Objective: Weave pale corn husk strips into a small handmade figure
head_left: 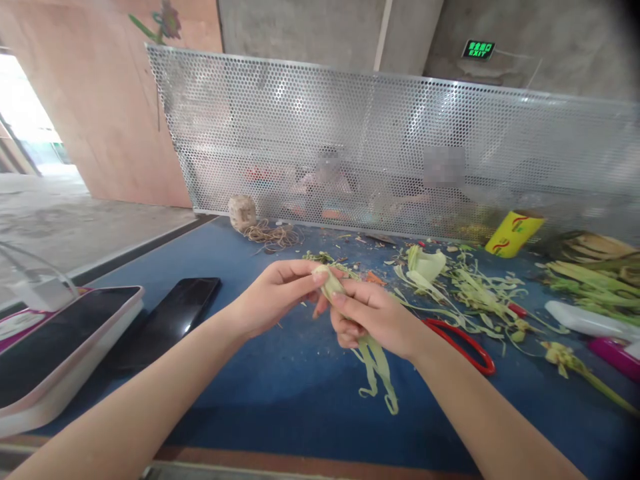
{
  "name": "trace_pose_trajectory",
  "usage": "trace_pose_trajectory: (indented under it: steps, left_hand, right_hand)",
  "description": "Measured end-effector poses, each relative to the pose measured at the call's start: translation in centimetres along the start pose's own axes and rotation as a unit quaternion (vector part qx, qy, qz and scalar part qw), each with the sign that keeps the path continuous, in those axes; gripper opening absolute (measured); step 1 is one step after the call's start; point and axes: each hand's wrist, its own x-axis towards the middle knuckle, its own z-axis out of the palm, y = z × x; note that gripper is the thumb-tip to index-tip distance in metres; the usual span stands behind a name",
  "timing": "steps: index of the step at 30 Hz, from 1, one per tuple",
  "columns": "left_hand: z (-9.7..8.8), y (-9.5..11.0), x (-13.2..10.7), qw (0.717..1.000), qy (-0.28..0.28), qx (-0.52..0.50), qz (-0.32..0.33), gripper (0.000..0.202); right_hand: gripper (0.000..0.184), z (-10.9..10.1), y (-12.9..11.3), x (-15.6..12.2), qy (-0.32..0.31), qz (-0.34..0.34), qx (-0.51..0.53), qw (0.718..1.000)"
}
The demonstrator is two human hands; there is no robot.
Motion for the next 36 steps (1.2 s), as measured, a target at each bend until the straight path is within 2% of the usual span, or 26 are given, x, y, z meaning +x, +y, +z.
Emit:
trace_pose_trajectory:
  steps: [5, 12, 16, 20, 25, 27, 29, 30, 32, 34, 36]
  left_hand:
    - [-0.1, -0.3, 0.2, 0.998, 0.056, 0.018, 0.004, 0.019]
    - [-0.7, -0.2, 0.7, 0.989, 0.150, -0.002, 0.009, 0.017]
    - [-1.5, 0.2, 1.0, 0.978, 0.204, -0.025, 0.035, 0.015]
    - [-2.2, 0.1, 1.1, 0.979, 0.203, -0.004, 0.022, 0.017]
    - [-2.7, -0.3, 1.4, 0.977, 0.209, 0.036, -0.016, 0.022]
    - [-3.4, 0.1, 1.3, 0.980, 0.178, 0.078, -0.043, 0.027]
    - [-4.6, 0.9, 1.0, 0.977, 0.118, 0.160, -0.070, 0.033]
    - [-5.2, 1.3, 0.7, 0.969, 0.077, 0.221, -0.074, 0.034]
    - [-6.6, 2.1, 0.0, 0.928, 0.008, 0.367, -0.066, 0.040]
    - [-7.9, 2.2, -0.8, 0.849, -0.019, 0.524, -0.063, 0.045]
    - [-8.8, 1.6, -1.5, 0.770, -0.050, 0.632, -0.071, 0.045]
  right_hand:
    - [0.022, -0.3, 0.3, 0.1, -0.012, 0.032, 0.012, 0.999]
    - [0.016, -0.2, 0.4, 0.0, -0.028, 0.058, 0.091, 0.994]
    - [0.019, -0.3, 0.6, 0.1, -0.018, 0.053, 0.070, 0.996]
    - [0.020, -0.5, 0.9, 0.2, -0.002, 0.060, 0.054, 0.997]
    - [0.018, -0.2, 1.2, 0.3, 0.024, 0.067, 0.105, 0.992]
    - [0.016, -0.1, 1.5, 0.4, 0.041, 0.070, 0.133, 0.988]
    - [0.016, -0.2, 1.7, 0.5, 0.062, 0.072, 0.161, 0.982]
    - [0.016, -0.3, 1.8, 0.6, 0.075, 0.072, 0.173, 0.979]
    - [0.016, -0.7, 2.0, 0.8, 0.100, 0.068, 0.190, 0.974]
    - [0.017, -1.2, 2.0, 1.0, 0.121, 0.063, 0.196, 0.971]
    - [0.018, -1.6, 2.0, 1.0, 0.133, 0.059, 0.197, 0.970]
